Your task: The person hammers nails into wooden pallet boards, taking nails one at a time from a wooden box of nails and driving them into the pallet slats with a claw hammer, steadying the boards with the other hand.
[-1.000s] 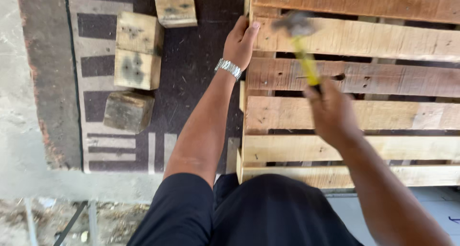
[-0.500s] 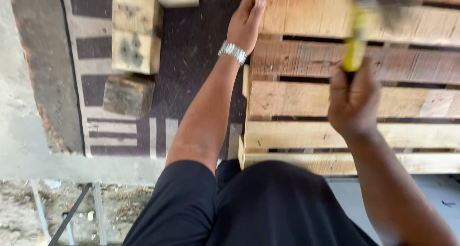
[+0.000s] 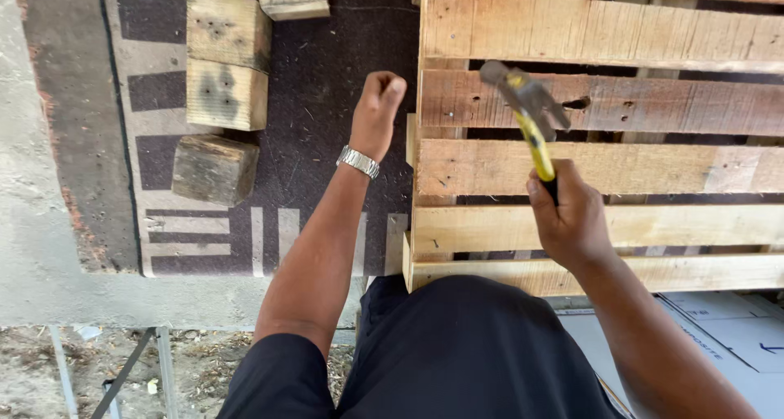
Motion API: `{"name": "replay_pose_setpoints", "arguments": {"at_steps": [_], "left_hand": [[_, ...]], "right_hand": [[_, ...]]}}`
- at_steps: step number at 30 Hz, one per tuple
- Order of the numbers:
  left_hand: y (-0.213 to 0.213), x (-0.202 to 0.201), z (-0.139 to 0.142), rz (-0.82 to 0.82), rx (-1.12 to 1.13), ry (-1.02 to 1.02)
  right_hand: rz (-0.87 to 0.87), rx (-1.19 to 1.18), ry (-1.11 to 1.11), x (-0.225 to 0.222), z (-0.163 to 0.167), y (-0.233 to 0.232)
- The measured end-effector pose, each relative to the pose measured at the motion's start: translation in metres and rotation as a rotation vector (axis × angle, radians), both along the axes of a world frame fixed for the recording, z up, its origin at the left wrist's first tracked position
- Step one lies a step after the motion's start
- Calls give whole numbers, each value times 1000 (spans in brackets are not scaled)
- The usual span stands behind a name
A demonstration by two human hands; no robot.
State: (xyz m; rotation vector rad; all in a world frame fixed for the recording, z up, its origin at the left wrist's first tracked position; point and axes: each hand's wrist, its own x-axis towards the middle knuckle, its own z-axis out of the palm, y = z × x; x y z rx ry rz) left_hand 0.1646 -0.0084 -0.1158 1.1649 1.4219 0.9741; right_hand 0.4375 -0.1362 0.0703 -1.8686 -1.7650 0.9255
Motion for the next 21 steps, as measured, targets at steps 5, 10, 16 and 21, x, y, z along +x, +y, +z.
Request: {"name": "replay_pose_setpoints", "arguments": {"at_steps": [5, 10, 16, 21], "left_hand": [[-12, 11, 26, -178, -92, 59], [-11, 15, 25, -144, -35, 114], [-14, 21, 15, -98, -19, 55], [-12, 20, 15, -92, -40, 78]], "right_hand": [[50, -199, -88, -26, -4, 2], [-2, 9, 185, -19, 56, -10], [74, 587, 535, -43, 38, -8], [30, -274, -87, -43, 28, -11]]}}
